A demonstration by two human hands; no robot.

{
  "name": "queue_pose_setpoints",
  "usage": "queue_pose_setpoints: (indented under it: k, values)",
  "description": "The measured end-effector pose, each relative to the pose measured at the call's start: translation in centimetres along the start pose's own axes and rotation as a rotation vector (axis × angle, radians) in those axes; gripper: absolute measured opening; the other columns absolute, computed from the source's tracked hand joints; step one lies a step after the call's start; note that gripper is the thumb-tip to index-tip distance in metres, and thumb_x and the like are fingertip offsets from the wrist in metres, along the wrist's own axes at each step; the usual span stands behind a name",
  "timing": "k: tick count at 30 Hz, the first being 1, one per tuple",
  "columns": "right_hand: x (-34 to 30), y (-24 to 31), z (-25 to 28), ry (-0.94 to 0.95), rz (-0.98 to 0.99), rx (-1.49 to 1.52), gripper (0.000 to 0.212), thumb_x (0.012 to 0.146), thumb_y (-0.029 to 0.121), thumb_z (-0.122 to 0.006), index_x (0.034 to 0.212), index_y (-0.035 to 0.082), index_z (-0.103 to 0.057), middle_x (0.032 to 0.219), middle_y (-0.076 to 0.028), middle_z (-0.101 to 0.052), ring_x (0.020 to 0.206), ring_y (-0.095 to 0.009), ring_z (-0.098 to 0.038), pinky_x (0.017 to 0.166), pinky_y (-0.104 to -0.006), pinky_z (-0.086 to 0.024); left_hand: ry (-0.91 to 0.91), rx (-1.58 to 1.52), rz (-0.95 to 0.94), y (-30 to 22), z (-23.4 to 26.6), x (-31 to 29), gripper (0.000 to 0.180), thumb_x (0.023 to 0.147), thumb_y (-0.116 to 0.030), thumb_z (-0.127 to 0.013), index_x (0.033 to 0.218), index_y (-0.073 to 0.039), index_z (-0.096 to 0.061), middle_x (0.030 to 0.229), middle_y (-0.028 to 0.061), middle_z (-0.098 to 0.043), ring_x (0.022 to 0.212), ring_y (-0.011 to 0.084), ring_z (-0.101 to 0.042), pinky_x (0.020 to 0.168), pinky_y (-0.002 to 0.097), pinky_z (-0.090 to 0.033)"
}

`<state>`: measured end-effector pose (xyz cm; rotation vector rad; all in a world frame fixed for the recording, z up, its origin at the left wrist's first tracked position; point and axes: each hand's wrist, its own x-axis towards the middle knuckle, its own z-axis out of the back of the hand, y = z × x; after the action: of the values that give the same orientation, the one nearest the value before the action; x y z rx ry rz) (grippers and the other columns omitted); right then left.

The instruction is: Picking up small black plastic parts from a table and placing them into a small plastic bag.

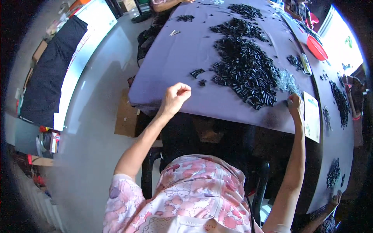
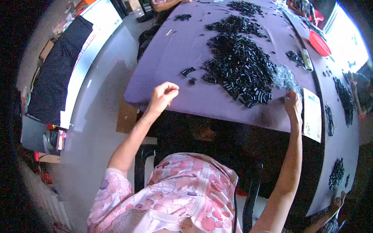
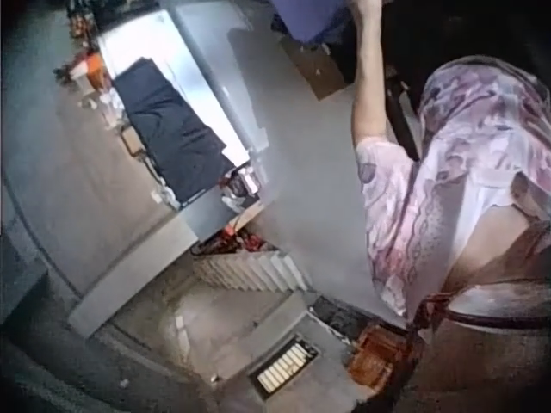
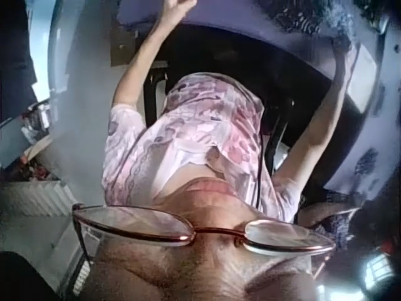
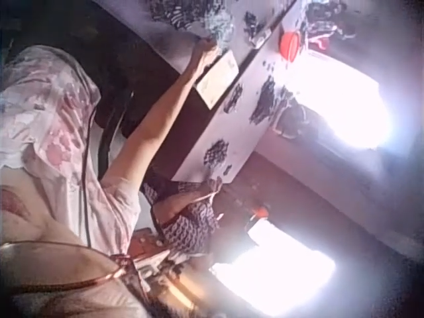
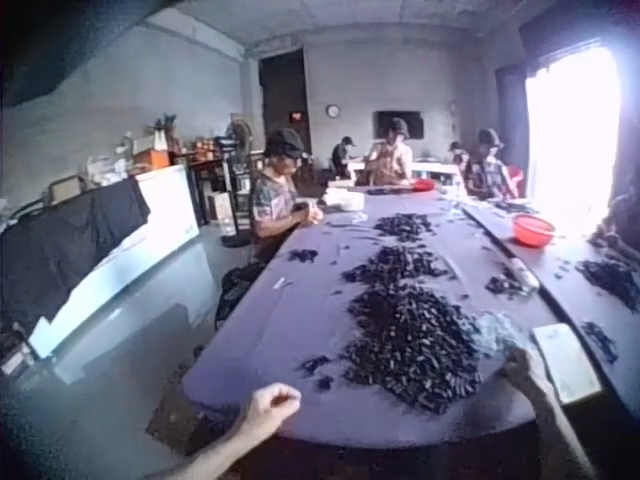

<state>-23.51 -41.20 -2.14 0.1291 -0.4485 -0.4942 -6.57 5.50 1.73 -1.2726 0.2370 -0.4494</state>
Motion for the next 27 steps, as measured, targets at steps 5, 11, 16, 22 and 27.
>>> queue_pose_setpoints:
  k: [5, 11, 16, 22, 27]
  values:
    - [-1.4, 1.3, 0.0, -0.006, 0.018, -0.003, 0.019, 0.077, 0.001, -0.041, 0.093, 0.005, -0.049, 0.088, -0.021, -0.054, 0.082, -0.038, -0.053, 0.07, -0.0444, -0.041, -0.152, 0.564, -0.286, 2.3, 3.4, 3.1, 0.01, 0.076, -0.006, -0.058, 0.085, -0.001, -0.058, 0.08, 0.0087, -0.059, 0.067, 0.0166, -0.058, 0.063, 0.0282, -0.047]
    - [-3.2, 4.4, 1.1, -0.038, -0.001, -0.109, 0.02, 0.077, -0.002, -0.041, 0.095, 0.004, -0.048, 0.092, -0.018, -0.052, 0.082, -0.036, -0.053, 0.072, -0.044, -0.043, -0.194, 0.807, -0.409, 3.6, 3.7, 3.5, 0.012, 0.077, -0.006, -0.057, 0.089, -0.001, -0.056, 0.084, 0.013, -0.053, 0.075, 0.0275, -0.057, 0.066, 0.0356, -0.047]
    - [-3.5, 6.1, 2.5, -0.057, 0.027, 0.044, 0.019, 0.076, -0.003, -0.041, 0.091, 0.004, -0.05, 0.089, -0.016, -0.053, 0.081, -0.033, -0.053, 0.07, -0.0416, -0.043, -0.208, 0.841, -0.451, 3.9, 3.7, 3.8, 0.014, 0.078, -0.008, -0.056, 0.092, -0.002, -0.056, 0.085, 0.013, -0.052, 0.077, 0.0285, -0.056, 0.068, 0.0362, -0.047]
    - [-4.6, 8.0, 1.9, -0.132, -0.118, 0.44, 0.012, 0.077, 0.002, -0.048, 0.088, 0.004, -0.054, 0.081, -0.014, -0.057, 0.076, -0.026, -0.055, 0.07, -0.0336, -0.043, -0.203, 0.819, -0.427, 3.8, 4.0, 4.0, 0.017, 0.077, -0.006, -0.056, 0.093, -0.003, -0.056, 0.085, 0.0122, -0.053, 0.078, 0.0275, -0.056, 0.07, 0.036, -0.046]
    - [-5.3, 8.1, 2.1, -0.217, -0.165, 0.59, 0.013, 0.081, 0.007, -0.054, 0.093, 0.005, -0.058, 0.079, -0.005, -0.057, 0.076, -0.013, -0.053, 0.069, -0.0263, -0.041, -0.225, 0.754, -0.395, 3.7, 4.1, 4.2, 0.016, 0.077, -0.01, -0.057, 0.092, -0.004, -0.057, 0.084, 0.012, -0.054, 0.078, 0.0262, -0.057, 0.069, 0.0347, -0.046]
